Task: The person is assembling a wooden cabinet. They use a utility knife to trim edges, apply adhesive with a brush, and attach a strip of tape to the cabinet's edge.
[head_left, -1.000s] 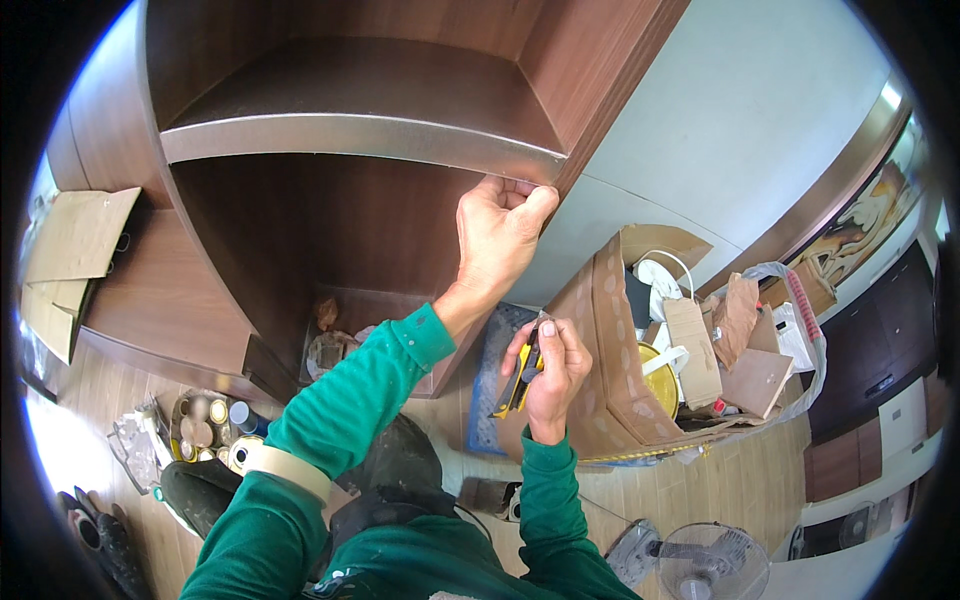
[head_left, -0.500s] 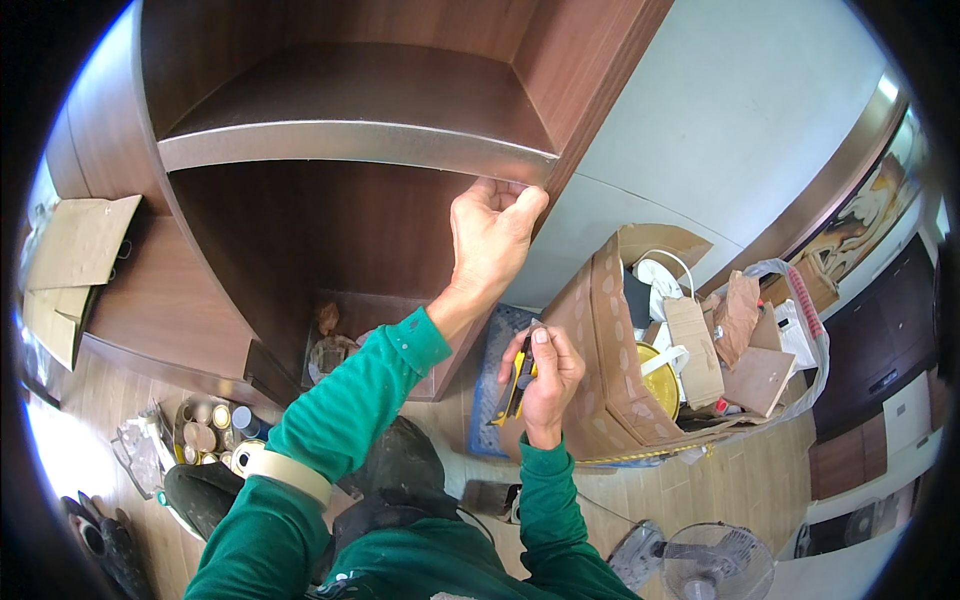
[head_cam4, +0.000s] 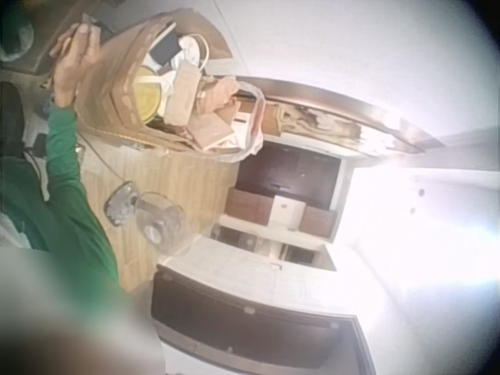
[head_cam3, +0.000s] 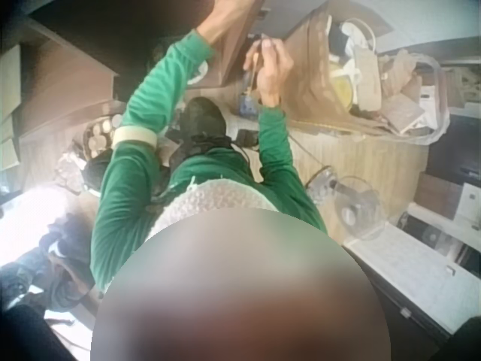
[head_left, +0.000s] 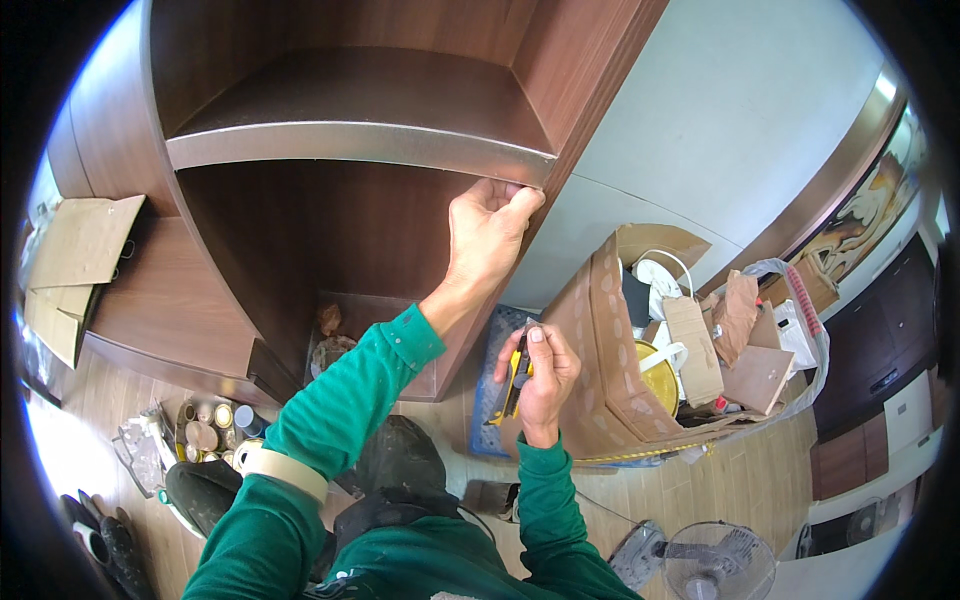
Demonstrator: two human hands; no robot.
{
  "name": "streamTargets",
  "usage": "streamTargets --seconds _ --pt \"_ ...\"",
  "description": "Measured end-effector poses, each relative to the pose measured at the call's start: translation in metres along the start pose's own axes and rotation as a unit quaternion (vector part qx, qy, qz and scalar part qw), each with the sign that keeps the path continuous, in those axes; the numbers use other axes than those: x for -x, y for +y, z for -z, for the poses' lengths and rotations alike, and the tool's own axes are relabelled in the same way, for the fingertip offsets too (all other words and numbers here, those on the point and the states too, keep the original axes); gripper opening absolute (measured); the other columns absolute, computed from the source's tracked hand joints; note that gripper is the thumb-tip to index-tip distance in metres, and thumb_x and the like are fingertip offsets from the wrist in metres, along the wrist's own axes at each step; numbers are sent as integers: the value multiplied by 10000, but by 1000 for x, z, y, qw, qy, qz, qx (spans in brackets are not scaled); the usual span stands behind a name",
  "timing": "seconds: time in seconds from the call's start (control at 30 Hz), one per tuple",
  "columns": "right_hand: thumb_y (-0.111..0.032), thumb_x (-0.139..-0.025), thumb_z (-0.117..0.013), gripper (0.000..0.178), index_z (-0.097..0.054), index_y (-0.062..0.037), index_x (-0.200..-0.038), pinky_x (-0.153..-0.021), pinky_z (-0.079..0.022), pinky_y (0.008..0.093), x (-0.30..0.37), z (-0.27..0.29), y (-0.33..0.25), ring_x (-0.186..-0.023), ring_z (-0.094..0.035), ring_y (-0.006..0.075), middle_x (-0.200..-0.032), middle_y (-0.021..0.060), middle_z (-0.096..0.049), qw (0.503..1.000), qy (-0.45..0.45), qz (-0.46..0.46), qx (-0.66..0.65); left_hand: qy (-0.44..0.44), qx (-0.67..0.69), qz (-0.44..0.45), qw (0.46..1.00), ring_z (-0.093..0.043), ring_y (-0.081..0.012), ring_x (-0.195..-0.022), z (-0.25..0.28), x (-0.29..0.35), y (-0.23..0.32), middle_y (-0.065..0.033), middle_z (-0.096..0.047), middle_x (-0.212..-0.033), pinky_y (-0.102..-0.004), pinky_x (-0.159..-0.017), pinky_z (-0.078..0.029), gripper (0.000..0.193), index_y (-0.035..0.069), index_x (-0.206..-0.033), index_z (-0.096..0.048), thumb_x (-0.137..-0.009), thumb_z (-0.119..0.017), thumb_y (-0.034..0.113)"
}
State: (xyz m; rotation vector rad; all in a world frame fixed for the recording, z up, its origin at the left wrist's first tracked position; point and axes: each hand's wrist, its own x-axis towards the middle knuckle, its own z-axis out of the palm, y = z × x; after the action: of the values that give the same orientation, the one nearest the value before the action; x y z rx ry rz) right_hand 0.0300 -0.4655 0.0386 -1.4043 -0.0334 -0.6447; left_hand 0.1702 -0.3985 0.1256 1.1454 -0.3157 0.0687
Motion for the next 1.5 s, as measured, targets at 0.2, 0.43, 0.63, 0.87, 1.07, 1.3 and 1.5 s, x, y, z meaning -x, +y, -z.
streamTargets --seconds 0.2,0.43,0.63,0.87,1.07,1.3,1.5 --pt "-213 -1057 -508 292 -616 26 -930 -532 -476 295 3 -2 5 -542 -592 171 -730 117 -642 1000 -17 -16 -5 3 -96 -16 995 -615 -121 -671 14 0 -27 -65 -680 -771 -286 -613 -504 304 -72 -987 -672 -812 -725 171" --pt "-231 -1057 -510 316 -658 48 -1076 -501 -472 293 12 -22 14 -546 -596 167 -732 121 -646 998 -17 -60 -12 -32 -124 35 991 -656 -127 -683 176 75 -59 -78 -709 -812 -289 -617 -541 130 -35 -1012 -663 -950 -631 75" --pt "-96 -1000 -553 734 -139 40 -1591 -607 -530 330 -30 -72 -6 -630 -650 190 -798 153 -688 969 -73 145 188 93 -282 77 952 -646 -118 -647 333 160 3 -78 -715 -801 -259 -614 -529 139 -37 -1007 -699 -964 -649 85" --pt "-153 -979 -599 950 107 51 -1581 -618 -549 449 -80 -151 -27 -694 -715 373 -784 196 -703 931 -44 182 313 212 -296 49 930 -647 -99 -650 422 243 54 -58 -693 -789 -244 -598 -531 78 -37 -943 -679 -955 -638 28" --pt "-200 -975 -600 953 93 60 -1576 -584 -561 502 -72 -240 -11 -667 -699 424 -761 209 -707 897 -154 249 331 232 -266 45 934 -649 -100 -647 450 262 24 -29 -672 -715 -241 -594 -521 70 -15 -914 -693 -952 -650 26" --pt "-264 -990 -562 895 17 92 -1573 -487 -553 477 -66 -340 -1 -553 -668 389 -651 214 -668 824 -212 333 407 276 -260 111 919 -639 -87 -629 472 282 -6 -48 -699 -734 -252 -571 -516 74 -29 -913 -694 -935 -647 24" --pt "-214 -973 -577 720 -246 35 -1563 -527 -561 472 -62 -363 9 -564 -672 369 -672 206 -668 780 -294 385 397 303 -290 103 902 -660 -102 -646 488 299 -1 -72 -719 -766 -265 -576 -525 95 -36 -927 -696 -936 -658 51"
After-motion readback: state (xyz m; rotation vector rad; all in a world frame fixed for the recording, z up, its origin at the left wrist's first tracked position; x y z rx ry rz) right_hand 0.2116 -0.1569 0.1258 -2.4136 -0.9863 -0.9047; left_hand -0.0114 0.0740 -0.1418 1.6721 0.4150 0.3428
